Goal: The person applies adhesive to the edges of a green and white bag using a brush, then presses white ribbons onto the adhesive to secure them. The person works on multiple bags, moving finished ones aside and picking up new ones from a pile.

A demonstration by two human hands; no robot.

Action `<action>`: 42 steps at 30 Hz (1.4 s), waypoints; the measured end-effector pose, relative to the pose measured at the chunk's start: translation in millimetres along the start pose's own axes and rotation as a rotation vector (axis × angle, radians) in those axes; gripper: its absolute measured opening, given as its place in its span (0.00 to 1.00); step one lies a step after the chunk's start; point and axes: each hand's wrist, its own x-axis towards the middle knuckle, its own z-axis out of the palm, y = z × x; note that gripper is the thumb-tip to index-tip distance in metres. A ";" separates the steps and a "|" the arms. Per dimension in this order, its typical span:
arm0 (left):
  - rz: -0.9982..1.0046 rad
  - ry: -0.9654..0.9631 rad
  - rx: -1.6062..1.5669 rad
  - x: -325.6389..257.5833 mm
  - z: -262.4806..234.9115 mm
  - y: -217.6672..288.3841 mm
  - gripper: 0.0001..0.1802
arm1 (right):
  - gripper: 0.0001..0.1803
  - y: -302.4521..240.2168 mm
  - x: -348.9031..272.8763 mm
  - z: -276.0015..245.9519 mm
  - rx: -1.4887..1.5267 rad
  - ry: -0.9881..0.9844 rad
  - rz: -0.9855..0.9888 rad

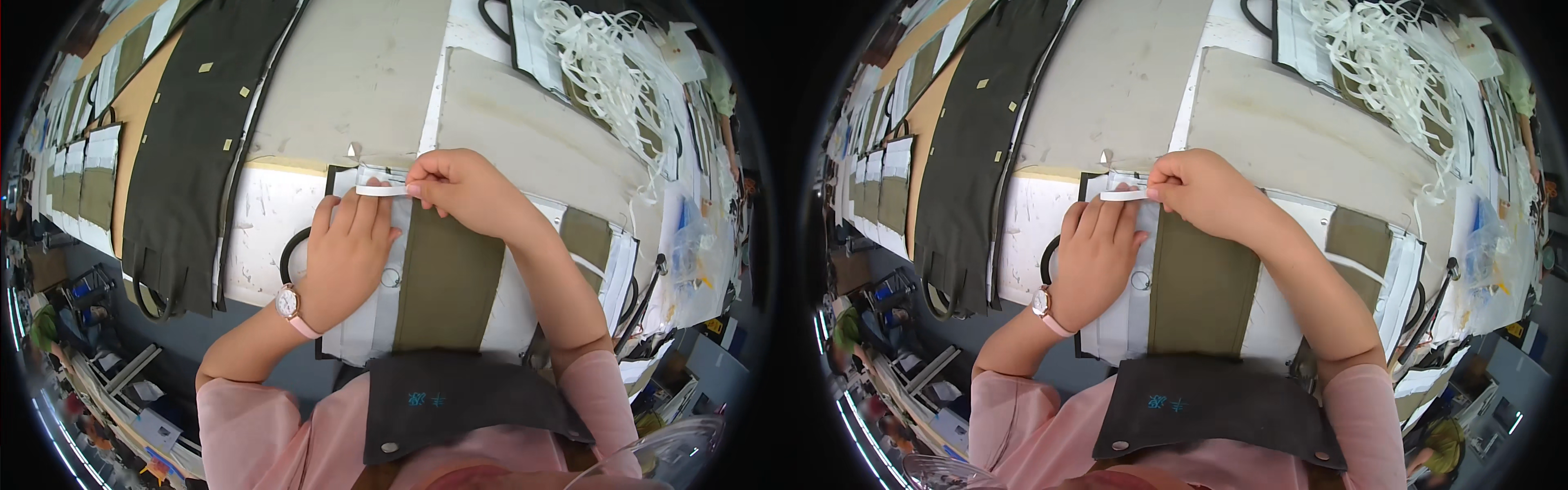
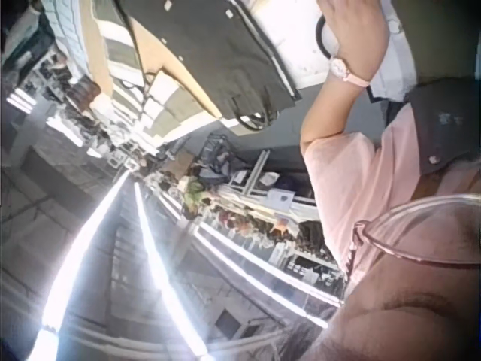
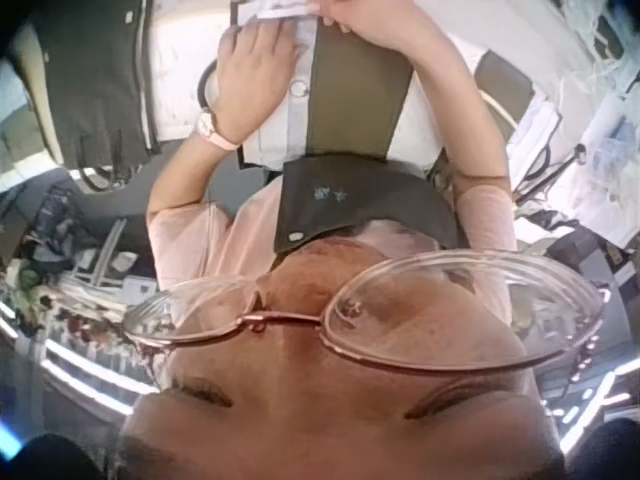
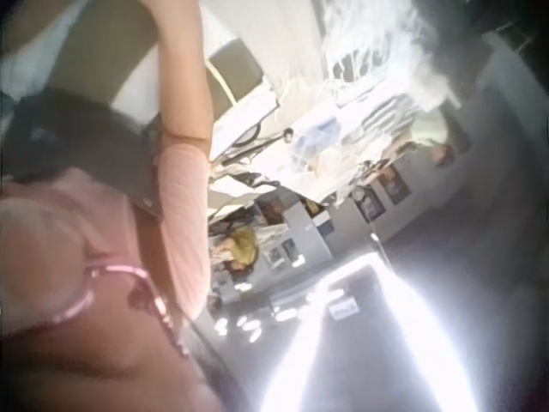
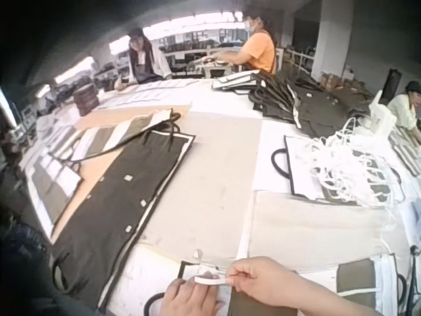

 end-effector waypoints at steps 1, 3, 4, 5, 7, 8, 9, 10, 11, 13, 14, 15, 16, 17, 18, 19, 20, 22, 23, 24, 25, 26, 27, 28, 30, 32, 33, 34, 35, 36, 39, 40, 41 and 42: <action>-0.009 -0.009 -0.015 0.0 2.8 -2.0 0.28 | 0.08 1.2 5.7 3.8 -0.032 0.002 -0.019; -0.024 -0.019 -0.040 -1.2 4.7 -3.5 0.28 | 0.09 4.7 10.8 8.7 -0.213 0.115 -0.084; -0.019 -0.020 -0.021 -0.3 3.2 -2.9 0.29 | 0.09 6.9 12.0 11.2 -0.303 0.173 -0.117; -0.027 -0.017 -0.019 -0.3 2.2 -2.7 0.29 | 0.10 5.8 10.6 12.8 -0.309 0.195 -0.127; -0.040 -0.013 -0.016 -0.9 1.2 -1.9 0.29 | 0.12 3.2 7.3 14.6 -0.318 0.242 -0.146; -0.037 -0.017 -0.003 -0.2 0.7 -2.3 0.30 | 0.11 5.2 8.4 14.7 -0.315 0.258 -0.160; -0.034 -0.021 0.010 0.5 0.2 -2.5 0.30 | 0.11 8.1 8.9 14.7 -0.311 0.274 -0.174; -0.030 -0.025 0.023 0.9 -0.1 -2.4 0.30 | 0.11 10.6 9.1 14.7 -0.307 0.290 -0.187; -0.035 -0.037 0.027 1.2 -0.1 -2.5 0.30 | 0.11 11.3 9.5 14.2 -0.308 0.287 -0.185; -0.046 -0.060 0.036 0.5 0.7 -2.2 0.31 | 0.11 11.9 9.5 13.5 -0.309 0.280 -0.182; -0.049 -0.063 0.043 0.9 0.6 -1.9 0.31 | 0.11 11.8 9.1 13.0 -0.302 0.280 -0.176; -0.052 -0.066 0.050 1.1 0.4 -1.5 0.31 | 0.10 11.8 8.2 13.0 -0.295 0.280 -0.170; -0.055 -0.069 0.057 1.2 0.0 -1.1 0.31 | 0.10 11.9 7.2 13.1 -0.288 0.280 -0.163; -0.056 -0.071 0.056 1.7 -0.6 -0.4 0.31 | 0.09 13.1 6.3 13.3 -0.293 0.292 -0.177; -0.058 -0.073 0.056 2.3 -1.2 0.2 0.31 | 0.09 15.7 5.8 14.2 -0.298 0.305 -0.190; -0.060 -0.075 0.055 2.7 -1.8 0.6 0.31 | 0.08 18.1 5.9 15.0 -0.303 0.317 -0.202; -0.059 -0.074 0.052 3.1 -1.8 0.9 0.31 | 0.08 20.8 6.4 15.8 -0.305 0.324 -0.225; -0.056 -0.071 0.046 3.7 -1.8 0.8 0.31 | 0.08 24.2 7.4 16.7 -0.309 0.340 -0.270; -0.048 -0.059 0.044 3.3 -1.2 0.1 0.31 | 0.08 23.3 7.5 16.2 -0.306 0.332 -0.263; -0.040 -0.047 0.041 2.9 -0.7 -0.8 0.31 | 0.08 21.6 7.5 15.1 -0.302 0.323 -0.256; -0.033 -0.036 0.039 3.0 -0.8 -1.3 0.31 | 0.09 20.5 7.7 14.6 -0.299 0.314 -0.250; -0.035 -0.042 0.039 3.7 -1.3 -1.1 0.31 | 0.08 20.7 7.7 14.2 -0.298 0.318 -0.250; -0.038 -0.048 0.039 4.3 -1.8 -0.7 0.31 | 0.08 21.0 7.8 13.9 -0.297 0.320 -0.251; -0.040 -0.054 0.038 5.0 -2.3 -0.5 0.31 | 0.08 21.1 7.8 13.7 -0.297 0.323 -0.251; -0.045 -0.067 0.031 4.8 -2.6 1.0 0.33 | 0.08 21.5 7.3 14.5 -0.311 0.325 -0.258; -0.043 -0.064 0.033 4.4 -2.1 1.3 0.33 | 0.08 22.2 7.2 14.8 -0.323 0.327 -0.267; -0.038 -0.054 0.038 3.8 -1.3 0.5 0.33 | 0.08 22.9 7.7 14.7 -0.329 0.327 -0.273; -0.033 -0.044 0.043 3.3 -0.4 0.0 0.32 | 0.08 23.4 8.0 14.4 -0.334 0.328 -0.280; -0.033 -0.042 0.047 2.9 0.4 -0.3 0.33 | 0.08 23.4 8.3 13.8 -0.333 0.324 -0.286; -0.033 -0.040 0.051 2.4 1.0 -0.5 0.33 | 0.08 23.5 8.6 13.1 -0.332 0.321 -0.292; -0.035 -0.067 0.075 3.3 -0.2 0.7 0.34 | 0.08 22.8 8.2 15.0 -0.357 0.325 -0.282; -0.037 -0.083 0.086 3.6 -0.7 1.4 0.34 | 0.07 22.5 8.0 16.3 -0.370 0.328 -0.275; -0.035 -0.084 0.085 4.0 -0.8 1.7 0.34 | 0.07 22.5 7.6 16.7 -0.374 0.329 -0.279; -0.033 -0.085 0.085 4.1 -0.8 1.8 0.34 | 0.07 22.7 7.3 17.0 -0.379 0.331 -0.283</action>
